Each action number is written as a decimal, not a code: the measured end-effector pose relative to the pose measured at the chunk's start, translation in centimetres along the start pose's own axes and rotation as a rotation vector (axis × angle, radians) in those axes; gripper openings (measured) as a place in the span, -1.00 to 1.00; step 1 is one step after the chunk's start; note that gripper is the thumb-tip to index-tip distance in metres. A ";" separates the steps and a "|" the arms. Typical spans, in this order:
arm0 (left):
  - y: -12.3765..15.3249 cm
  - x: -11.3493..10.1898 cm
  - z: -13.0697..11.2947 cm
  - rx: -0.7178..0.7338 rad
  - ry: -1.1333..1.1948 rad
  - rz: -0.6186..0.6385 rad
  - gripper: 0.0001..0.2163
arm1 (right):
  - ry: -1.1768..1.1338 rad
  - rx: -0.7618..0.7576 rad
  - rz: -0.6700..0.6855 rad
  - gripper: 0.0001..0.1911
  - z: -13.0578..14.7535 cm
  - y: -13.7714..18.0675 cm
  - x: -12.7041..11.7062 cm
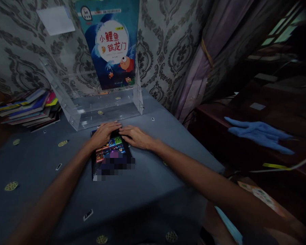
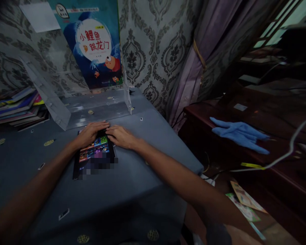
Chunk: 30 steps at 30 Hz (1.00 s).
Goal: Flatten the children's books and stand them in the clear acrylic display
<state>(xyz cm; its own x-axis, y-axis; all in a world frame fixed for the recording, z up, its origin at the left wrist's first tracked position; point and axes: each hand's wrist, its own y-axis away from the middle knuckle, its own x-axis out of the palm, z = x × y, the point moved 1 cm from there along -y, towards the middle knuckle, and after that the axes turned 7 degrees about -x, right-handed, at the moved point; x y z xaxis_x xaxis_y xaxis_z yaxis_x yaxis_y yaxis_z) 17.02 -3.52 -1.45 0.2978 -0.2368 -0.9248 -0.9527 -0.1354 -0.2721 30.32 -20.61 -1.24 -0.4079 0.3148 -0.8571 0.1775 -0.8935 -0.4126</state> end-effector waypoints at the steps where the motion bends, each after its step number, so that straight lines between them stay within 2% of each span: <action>1: 0.0 0.0 -0.1 0.005 -0.004 0.000 -0.46 | 0.001 -0.008 -0.005 -0.68 0.0 0.0 0.0; 7: 0.1 -0.3 -0.6 0.010 -0.047 -0.004 -0.46 | 0.034 -0.039 -0.017 -0.69 0.3 0.3 0.1; 12: 0.1 -0.6 -1.3 -0.002 -0.116 0.026 -0.46 | 0.014 -0.003 0.008 -0.64 1.9 1.8 -0.3; 14: 0.1 -0.8 -1.4 -0.007 -0.134 0.040 -0.46 | -0.007 0.008 0.033 -0.55 2.9 2.8 -0.8; 18: 0.2 -0.9 -1.5 -0.008 -0.136 0.048 -0.42 | -0.044 -0.006 0.129 -0.25 4.4 4.7 -1.5; 21: 0.2 -0.9 -1.5 -0.001 -0.144 0.044 -0.42 | -0.056 -0.018 0.164 -0.14 4.9 5.5 -1.6; 27: 0.5 -0.6 -1.6 -0.017 -0.128 0.024 -0.44 | -0.047 -0.013 0.140 -0.22 4.6 5.4 -1.0; 30: 0.9 -0.4 -1.9 0.026 -0.083 0.017 -0.43 | -0.053 -0.018 0.134 -0.23 4.4 5.4 -0.9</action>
<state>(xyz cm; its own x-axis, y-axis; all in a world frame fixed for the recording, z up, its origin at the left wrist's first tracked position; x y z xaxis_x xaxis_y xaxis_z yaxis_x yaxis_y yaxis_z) 16.16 -5.43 -0.86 0.2768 -0.1576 -0.9479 -0.9590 -0.1069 -0.2623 27.68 -27.17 -1.34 -0.4263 0.1748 -0.8876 0.2493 -0.9205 -0.3010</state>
